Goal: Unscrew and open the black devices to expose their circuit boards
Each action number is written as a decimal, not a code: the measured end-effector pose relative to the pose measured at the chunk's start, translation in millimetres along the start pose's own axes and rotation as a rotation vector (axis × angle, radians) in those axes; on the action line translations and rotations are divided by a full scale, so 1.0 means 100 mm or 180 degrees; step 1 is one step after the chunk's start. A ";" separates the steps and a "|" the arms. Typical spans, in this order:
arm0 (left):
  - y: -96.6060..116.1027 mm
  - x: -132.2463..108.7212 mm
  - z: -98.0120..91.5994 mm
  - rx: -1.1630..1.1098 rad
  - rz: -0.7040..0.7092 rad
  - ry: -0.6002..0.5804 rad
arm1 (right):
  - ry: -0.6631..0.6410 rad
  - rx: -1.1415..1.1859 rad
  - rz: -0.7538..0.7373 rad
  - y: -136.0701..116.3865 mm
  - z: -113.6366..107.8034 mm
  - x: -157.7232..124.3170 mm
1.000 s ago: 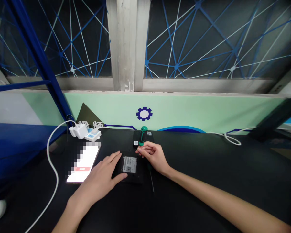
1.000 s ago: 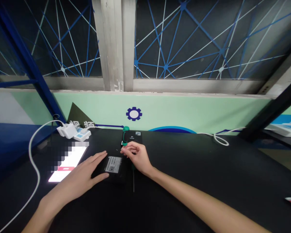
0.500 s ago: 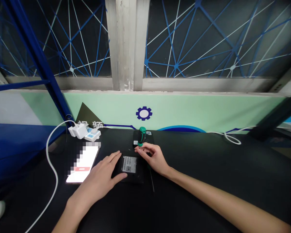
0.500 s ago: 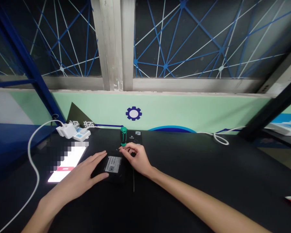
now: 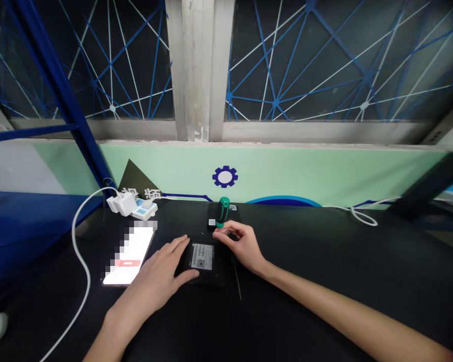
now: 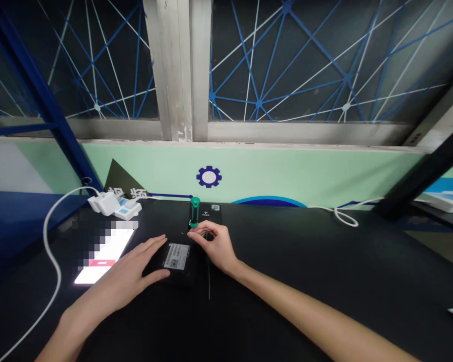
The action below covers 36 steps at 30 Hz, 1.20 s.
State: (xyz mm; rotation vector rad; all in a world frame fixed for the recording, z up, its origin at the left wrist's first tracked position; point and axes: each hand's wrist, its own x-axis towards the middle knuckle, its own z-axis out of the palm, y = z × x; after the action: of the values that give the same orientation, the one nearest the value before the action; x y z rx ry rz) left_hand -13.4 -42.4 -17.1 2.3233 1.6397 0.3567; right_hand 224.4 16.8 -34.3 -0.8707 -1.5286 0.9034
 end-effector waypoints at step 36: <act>0.14 0.00 -0.09 0.0214 -0.0107 -0.0171 | -0.0137 0.0049 -0.0096 0.01 0.00 -0.03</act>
State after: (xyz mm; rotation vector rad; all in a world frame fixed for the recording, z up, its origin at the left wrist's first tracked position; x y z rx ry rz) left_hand -4.7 -46.6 -3.3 2.3291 1.6878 0.2335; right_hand 224.9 15.2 -36.7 -0.8198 -1.5659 0.9160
